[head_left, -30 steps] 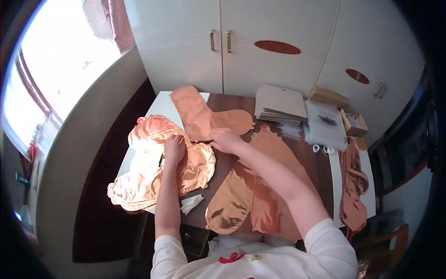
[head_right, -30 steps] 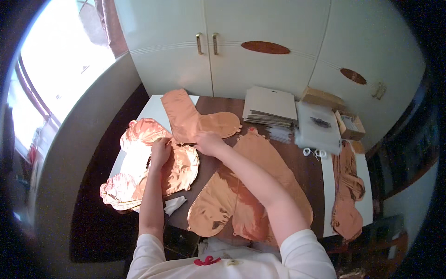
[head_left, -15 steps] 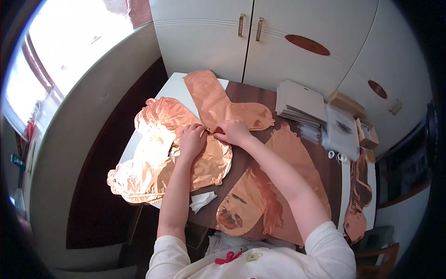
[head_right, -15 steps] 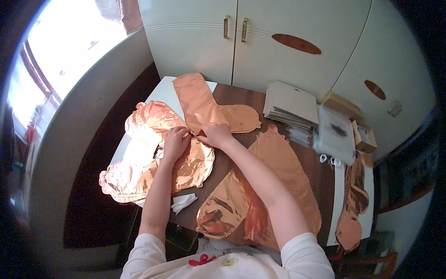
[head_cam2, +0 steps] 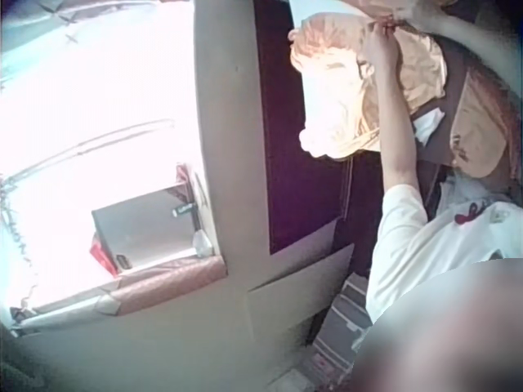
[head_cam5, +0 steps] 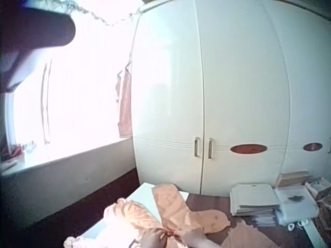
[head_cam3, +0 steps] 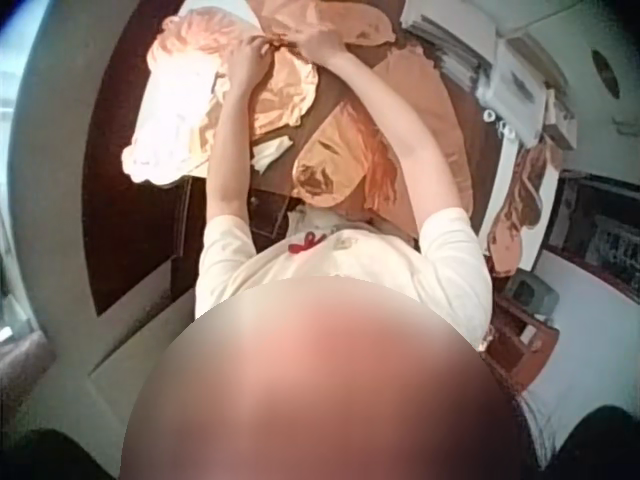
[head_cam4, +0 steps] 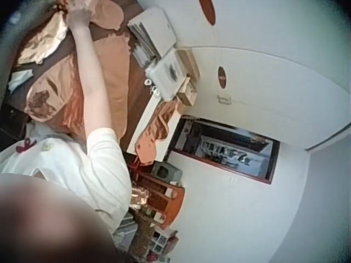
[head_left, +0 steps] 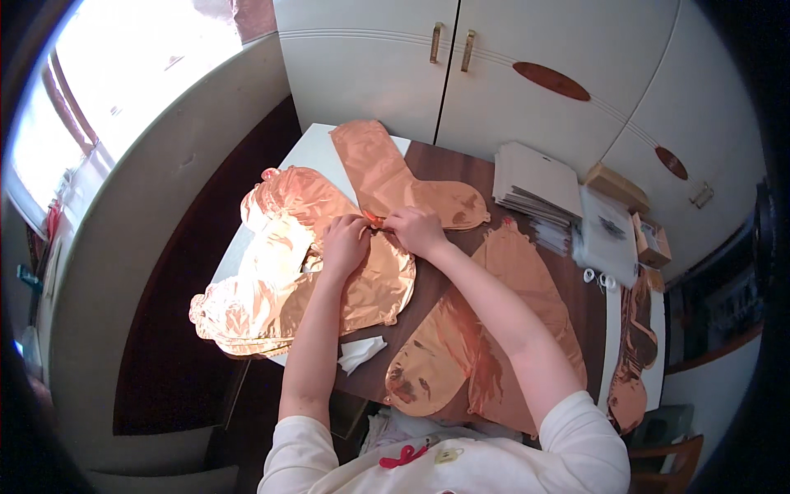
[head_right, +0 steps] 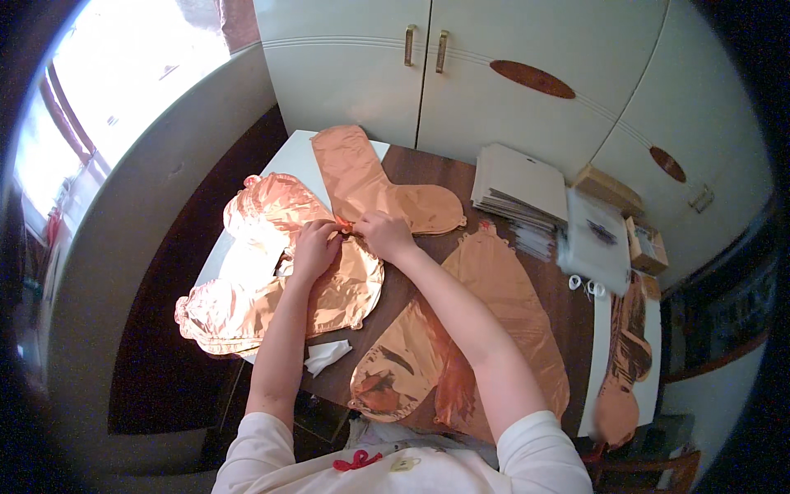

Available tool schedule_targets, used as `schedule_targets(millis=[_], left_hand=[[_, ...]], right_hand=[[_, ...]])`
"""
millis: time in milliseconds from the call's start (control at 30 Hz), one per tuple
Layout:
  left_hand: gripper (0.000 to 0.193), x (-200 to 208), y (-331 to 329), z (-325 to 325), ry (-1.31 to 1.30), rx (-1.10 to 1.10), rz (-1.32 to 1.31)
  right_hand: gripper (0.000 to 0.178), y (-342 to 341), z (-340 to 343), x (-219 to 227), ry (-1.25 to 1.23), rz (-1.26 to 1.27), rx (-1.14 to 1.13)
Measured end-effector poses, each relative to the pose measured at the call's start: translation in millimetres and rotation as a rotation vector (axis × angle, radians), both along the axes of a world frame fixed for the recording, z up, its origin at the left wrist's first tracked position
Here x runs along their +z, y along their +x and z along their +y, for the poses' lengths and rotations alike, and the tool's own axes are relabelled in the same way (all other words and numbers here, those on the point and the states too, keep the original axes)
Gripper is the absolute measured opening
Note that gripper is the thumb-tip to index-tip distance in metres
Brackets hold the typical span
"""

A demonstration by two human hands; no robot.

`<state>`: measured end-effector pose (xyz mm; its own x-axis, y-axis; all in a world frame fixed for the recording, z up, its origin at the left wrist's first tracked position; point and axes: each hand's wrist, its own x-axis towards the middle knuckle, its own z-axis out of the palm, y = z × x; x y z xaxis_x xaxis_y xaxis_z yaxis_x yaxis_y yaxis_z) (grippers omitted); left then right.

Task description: Folding a rose gold metallic foil balloon on a desk.

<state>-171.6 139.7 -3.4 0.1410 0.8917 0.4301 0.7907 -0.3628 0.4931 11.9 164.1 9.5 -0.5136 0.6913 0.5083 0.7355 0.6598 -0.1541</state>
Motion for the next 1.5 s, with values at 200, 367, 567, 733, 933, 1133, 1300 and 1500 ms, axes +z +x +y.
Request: schedule_targets(millis=[200,367,567,733,933,1133,1300,1500], left_hand=[[0.022,-1,-1,2,-0.004,-0.002,-0.019],[0.022,3,3,0,-0.021,-0.019,-0.014],[0.023,0,0,0,-0.012,-0.017,-0.007],[0.026,1,2,0,0.005,-0.007,0.000],[0.029,1,1,0,0.042,-0.019,0.024],[0.041,3,6,-3,0.102,-0.075,0.081],[0.041,1,7,-3,0.085,-0.037,0.056],[0.035,-3,7,-3,-0.038,-0.175,0.178]], right_hand=[[0.014,-9,-1,-3,0.059,0.030,0.007],[0.016,-9,8,-9,-0.021,-0.176,-0.027],[0.014,-15,15,-5,-0.147,-0.104,-0.122],[0.019,-9,17,3,-0.323,0.067,-0.162],[0.019,-2,16,7,-0.457,0.350,-0.172],[0.019,2,19,5,-0.609,0.530,-0.208],[0.018,0,24,-2,-0.603,0.563,-0.182],[0.018,8,35,-11,-0.527,0.603,-0.205]])
